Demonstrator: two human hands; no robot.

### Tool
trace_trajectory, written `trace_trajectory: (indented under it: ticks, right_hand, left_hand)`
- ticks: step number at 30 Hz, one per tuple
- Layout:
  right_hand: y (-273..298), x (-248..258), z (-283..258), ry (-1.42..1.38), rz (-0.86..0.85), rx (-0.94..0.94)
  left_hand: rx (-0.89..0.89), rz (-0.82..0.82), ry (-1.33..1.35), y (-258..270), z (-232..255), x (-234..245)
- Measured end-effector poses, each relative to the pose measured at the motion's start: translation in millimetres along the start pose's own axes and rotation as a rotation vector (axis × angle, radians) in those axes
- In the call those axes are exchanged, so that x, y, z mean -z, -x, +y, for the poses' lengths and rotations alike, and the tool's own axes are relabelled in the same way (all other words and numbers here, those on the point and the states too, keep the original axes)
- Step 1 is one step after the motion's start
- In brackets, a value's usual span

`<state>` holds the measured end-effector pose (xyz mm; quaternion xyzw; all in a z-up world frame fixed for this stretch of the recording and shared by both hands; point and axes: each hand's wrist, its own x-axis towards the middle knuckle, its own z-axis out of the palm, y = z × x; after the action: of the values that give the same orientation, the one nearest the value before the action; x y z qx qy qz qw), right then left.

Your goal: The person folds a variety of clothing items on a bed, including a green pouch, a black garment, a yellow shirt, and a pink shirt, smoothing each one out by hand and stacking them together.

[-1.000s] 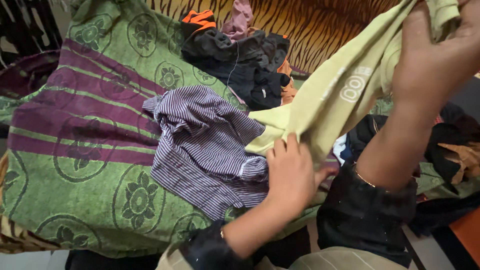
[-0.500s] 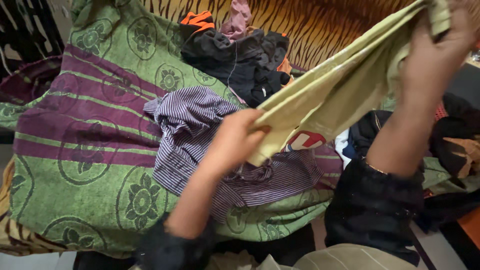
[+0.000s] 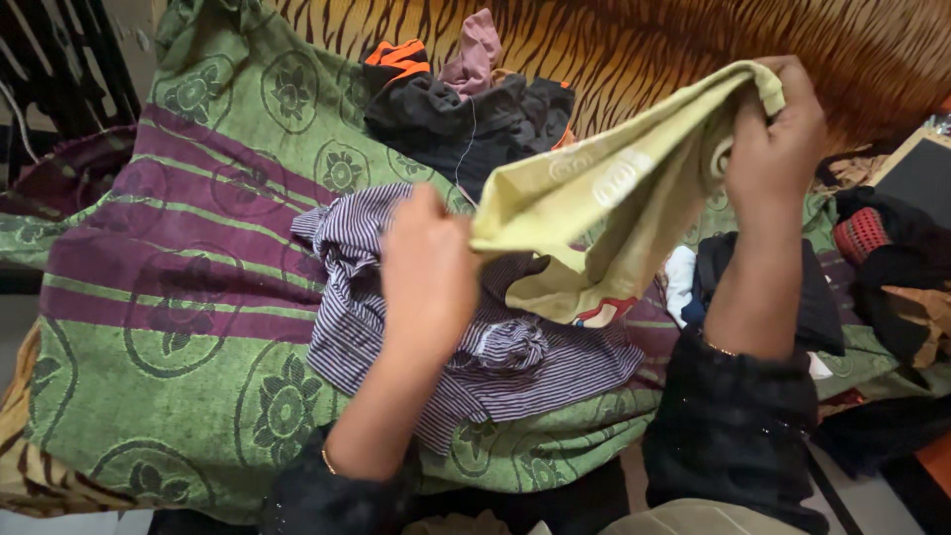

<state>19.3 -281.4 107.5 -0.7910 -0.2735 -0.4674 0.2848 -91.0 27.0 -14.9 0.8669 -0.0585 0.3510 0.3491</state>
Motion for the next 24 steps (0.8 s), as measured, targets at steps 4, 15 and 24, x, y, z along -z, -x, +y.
trace_trajectory:
  ticks: [4, 15, 24]
  right_hand:
    - [4.7, 2.5, -23.4, -0.267, 0.031, -0.118]
    - [17.1, 62.0, -0.9, -1.361, -0.229, -0.03]
    - [15.8, 56.7, 18.3, -0.865, 0.205, -0.006]
  left_hand:
    - [-0.034, -0.283, 0.338, -0.8, 5.5, -37.2]
    - [-0.456, -0.899, 0.902, 16.7, 53.9, -75.2]
    - [-0.298, -0.846, 0.534, -31.7, 43.2, -37.4]
